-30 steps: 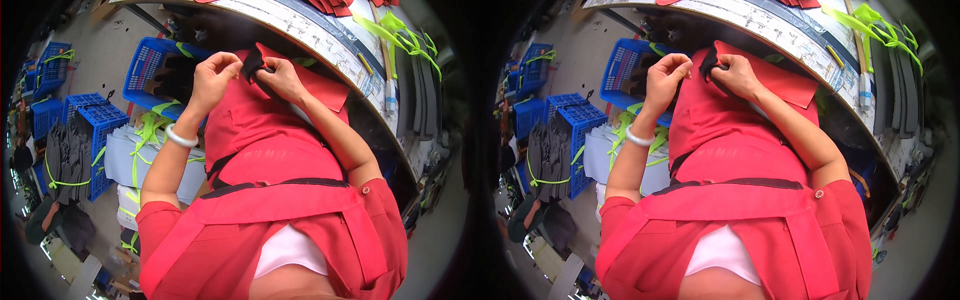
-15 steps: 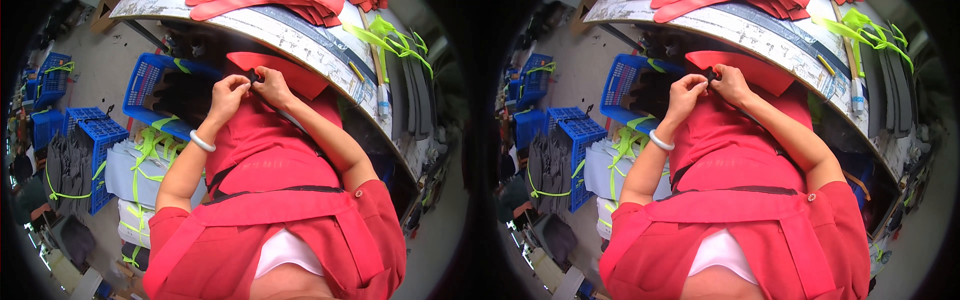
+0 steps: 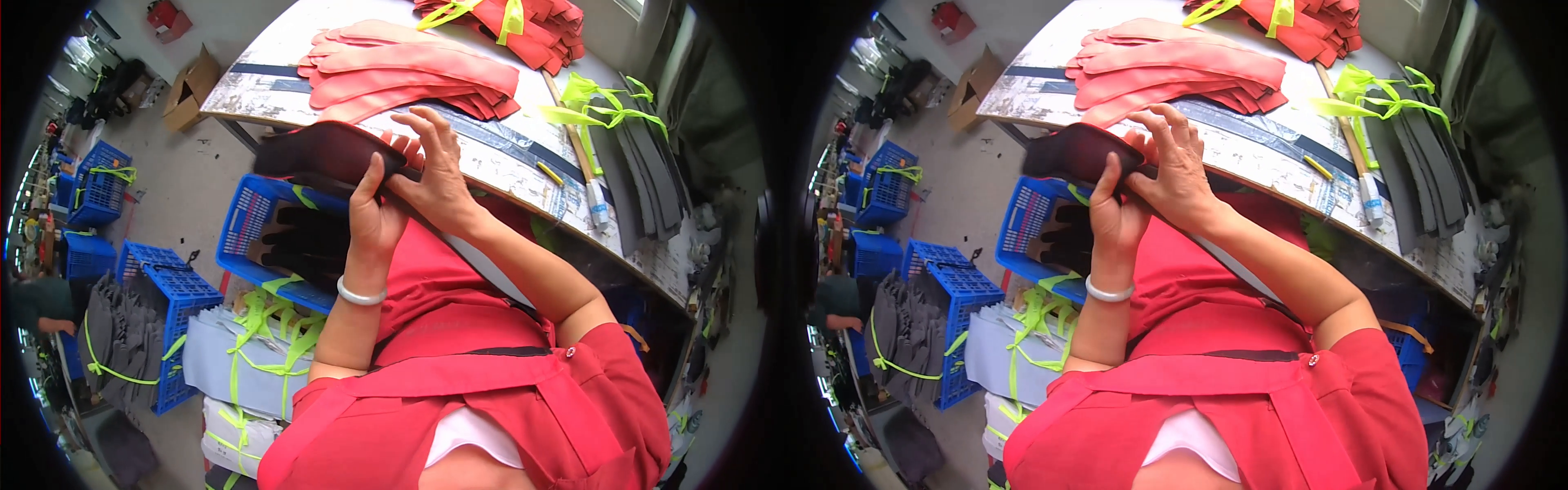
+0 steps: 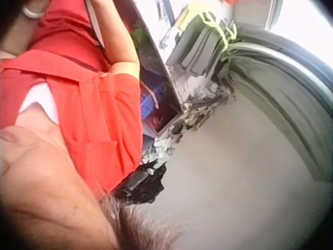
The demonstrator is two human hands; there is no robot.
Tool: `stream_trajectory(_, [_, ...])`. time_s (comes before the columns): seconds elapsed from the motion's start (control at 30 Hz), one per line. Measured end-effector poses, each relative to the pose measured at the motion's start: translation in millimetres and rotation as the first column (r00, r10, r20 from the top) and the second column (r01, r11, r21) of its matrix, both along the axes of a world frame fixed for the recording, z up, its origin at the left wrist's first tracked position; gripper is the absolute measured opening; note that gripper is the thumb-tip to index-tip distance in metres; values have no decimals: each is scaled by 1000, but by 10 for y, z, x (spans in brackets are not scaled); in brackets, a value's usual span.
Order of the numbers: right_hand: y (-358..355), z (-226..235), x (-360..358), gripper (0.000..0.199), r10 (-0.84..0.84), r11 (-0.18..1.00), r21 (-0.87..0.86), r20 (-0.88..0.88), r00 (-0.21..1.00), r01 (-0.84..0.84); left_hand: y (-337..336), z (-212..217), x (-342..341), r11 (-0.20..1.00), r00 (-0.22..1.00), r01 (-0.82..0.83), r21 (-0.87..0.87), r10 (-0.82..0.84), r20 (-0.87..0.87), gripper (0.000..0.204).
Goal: Assemble and clean red and black product components using a needle tool at a workbench.
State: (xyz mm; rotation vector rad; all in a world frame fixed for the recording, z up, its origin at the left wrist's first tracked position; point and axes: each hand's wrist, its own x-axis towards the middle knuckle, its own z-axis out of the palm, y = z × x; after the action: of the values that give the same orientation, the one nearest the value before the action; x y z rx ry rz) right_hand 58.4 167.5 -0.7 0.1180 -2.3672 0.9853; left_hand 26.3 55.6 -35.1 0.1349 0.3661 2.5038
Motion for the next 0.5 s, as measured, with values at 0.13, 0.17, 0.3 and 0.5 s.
stream_trajectory(0.13, [47,-693,-232,80,-189,982,38,104,976,186,251,-828,-50,961,976,124,245,-163,144,46])
stream_trajectory(0.17, [73,-771,-195,81,-185,983,9,137,973,185,224,-853,-44,973,966,159,169,-188,175,47])
stream_trajectory(0.3, [17,-1098,-117,86,-202,976,112,154,967,186,170,-1206,-95,987,952,143,68,-156,262,50])
stream_trajectory(0.5, [48,-1196,-165,83,-233,969,136,211,949,207,84,-1312,-40,956,910,237,173,-281,306,53])
